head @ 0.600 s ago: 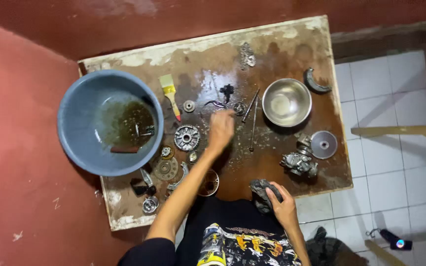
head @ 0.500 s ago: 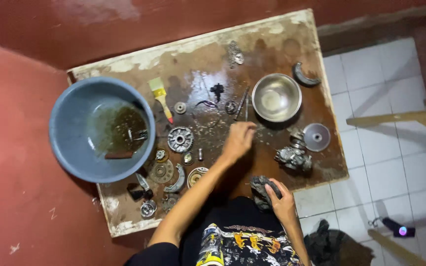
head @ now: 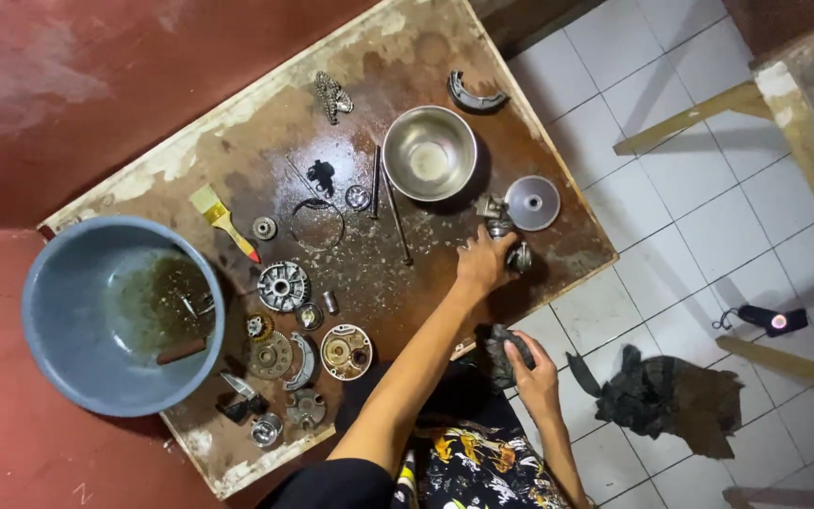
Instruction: Cleaning a motorcycle carburetor with a cloth and brush on a workbench.
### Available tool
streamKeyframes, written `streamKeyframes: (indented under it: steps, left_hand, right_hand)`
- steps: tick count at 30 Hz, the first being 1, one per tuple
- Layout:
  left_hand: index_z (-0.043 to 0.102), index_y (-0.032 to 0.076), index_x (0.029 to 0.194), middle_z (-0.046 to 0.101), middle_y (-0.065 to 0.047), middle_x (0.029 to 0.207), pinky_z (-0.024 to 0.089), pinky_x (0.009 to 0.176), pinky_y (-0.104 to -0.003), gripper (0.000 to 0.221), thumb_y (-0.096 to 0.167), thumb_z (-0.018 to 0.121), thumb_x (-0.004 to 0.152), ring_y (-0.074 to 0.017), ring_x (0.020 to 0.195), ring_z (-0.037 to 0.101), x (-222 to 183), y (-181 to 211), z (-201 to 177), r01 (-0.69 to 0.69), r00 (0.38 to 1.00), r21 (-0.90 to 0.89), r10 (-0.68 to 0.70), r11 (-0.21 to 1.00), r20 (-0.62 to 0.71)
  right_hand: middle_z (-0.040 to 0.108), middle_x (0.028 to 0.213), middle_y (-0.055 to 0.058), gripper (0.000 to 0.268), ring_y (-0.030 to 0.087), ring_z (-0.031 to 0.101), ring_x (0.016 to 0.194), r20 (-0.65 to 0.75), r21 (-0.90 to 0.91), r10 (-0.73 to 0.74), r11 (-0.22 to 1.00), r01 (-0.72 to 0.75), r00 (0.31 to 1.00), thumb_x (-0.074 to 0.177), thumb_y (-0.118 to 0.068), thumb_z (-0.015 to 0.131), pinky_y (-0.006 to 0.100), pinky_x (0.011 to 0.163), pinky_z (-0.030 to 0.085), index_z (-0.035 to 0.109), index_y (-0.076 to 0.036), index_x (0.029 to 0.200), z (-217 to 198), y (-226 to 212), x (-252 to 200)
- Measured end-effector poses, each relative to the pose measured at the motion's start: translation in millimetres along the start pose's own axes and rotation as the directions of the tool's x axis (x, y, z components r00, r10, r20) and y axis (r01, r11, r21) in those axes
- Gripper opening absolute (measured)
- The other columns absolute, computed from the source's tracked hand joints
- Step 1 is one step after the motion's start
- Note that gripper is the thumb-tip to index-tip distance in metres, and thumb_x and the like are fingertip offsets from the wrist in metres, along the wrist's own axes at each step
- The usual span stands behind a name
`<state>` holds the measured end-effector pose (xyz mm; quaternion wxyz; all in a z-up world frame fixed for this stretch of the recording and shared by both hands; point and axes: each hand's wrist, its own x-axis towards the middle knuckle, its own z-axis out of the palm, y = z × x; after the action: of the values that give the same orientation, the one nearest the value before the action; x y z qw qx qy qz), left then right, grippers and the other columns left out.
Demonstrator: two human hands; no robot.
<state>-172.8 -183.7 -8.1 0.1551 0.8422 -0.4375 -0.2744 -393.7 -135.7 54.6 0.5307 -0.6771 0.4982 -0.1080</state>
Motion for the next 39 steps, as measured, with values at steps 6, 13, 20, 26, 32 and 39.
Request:
streamKeyframes:
  steps: [6, 13, 20, 26, 32, 39]
  left_hand:
    - [0.047, 0.04, 0.145, 0.048, -0.023, 0.14, 0.049, 0.098, -0.071, 0.085, 0.039, 0.089, 0.071, -0.052, 0.124, 0.056, 5.3, 20.5, -19.8, 0.168, 0.973, 0.082, -0.178, 0.982, 0.145]
    - [0.051, 0.028, 0.142, 0.056, -0.029, 0.133, 0.054, 0.102, -0.053, 0.087, 0.039, 0.092, 0.066, -0.0463, 0.119, 0.061, -29.2, -43.9, -34.0, 0.235, 0.972, -0.315, -0.221, 0.919, 0.08]
    - [0.05, 0.009, 0.138, 0.067, -0.011, 0.124, 0.05, 0.102, -0.035, 0.081, 0.016, 0.089, 0.067, -0.0213, 0.114, 0.064, -120.1, -111.3, -62.3, -0.089, 0.988, -0.983, -0.108, 0.162, -0.107]
    - [0.052, -0.003, 0.141, 0.063, -0.008, 0.129, 0.047, 0.108, -0.036, 0.068, 0.011, 0.083, 0.083, -0.0203, 0.119, 0.06, -180.1, -144.9, -72.8, -0.294, 0.953, -0.91, -0.164, -0.293, -0.255]
    - [0.053, 0.001, 0.142, 0.066, -0.012, 0.131, 0.049, 0.109, -0.042, 0.069, 0.032, 0.076, 0.085, -0.0262, 0.119, 0.063, -239.3, -91.0, -174.9, -0.268, 0.963, -0.633, -0.183, -0.726, -0.198]
    - [0.053, 0.0, 0.136, 0.066, -0.01, 0.126, 0.052, 0.104, -0.042, 0.059, 0.027, 0.077, 0.088, -0.0251, 0.116, 0.064, -253.7, -114.4, -148.1, -0.451, 0.879, -0.79, -0.359, -0.416, -0.313]
  right_hand:
    - [0.075, 0.112, 0.008, 0.041, 0.014, 0.066, 0.102, -0.047, 0.052, 0.015, 0.999, -0.013, 0.999, 0.094, -0.028, 0.072, 0.028, 0.093, 0.05, 0.069, 0.0, 0.124, -17.6, 20.9, 4.5]
    - [0.071, 0.108, 0.008, 0.042, 0.014, 0.062, 0.097, -0.064, 0.087, 0.046, 0.995, -0.041, 0.997, 0.097, -0.027, 0.073, 0.028, 0.09, 0.05, 0.069, -0.001, 0.13, -29.3, 25.5, 28.5]
    - [0.069, 0.112, 0.004, 0.038, 0.011, 0.061, 0.102, 0.084, 0.219, -0.131, 0.969, 0.11, 0.988, 0.099, -0.022, 0.071, 0.027, 0.093, 0.048, 0.067, 0.003, 0.128, -12.2, -42.7, 49.3]
    - [0.069, 0.113, 0.002, 0.031, 0.009, 0.061, 0.102, 0.286, 0.373, -0.326, 0.904, 0.209, 0.901, 0.101, -0.019, 0.066, 0.025, 0.094, 0.048, 0.065, 0.0, 0.125, 34.9, -151.3, 47.2]
    - [0.065, 0.107, 0.004, 0.028, 0.014, 0.06, 0.099, 0.403, 0.312, -0.605, 0.796, 0.519, 0.687, 0.099, -0.013, 0.067, 0.027, 0.09, 0.048, 0.065, -0.003, 0.125, 53.5, -243.3, 20.6]
    - [0.071, 0.112, 0.012, 0.02, 0.022, 0.07, 0.105, 0.503, 0.182, -0.71, 0.644, 0.743, 0.493, 0.097, -0.007, 0.066, 0.032, 0.092, 0.054, 0.068, -0.003, 0.117, 104.6, -326.9, -11.4]
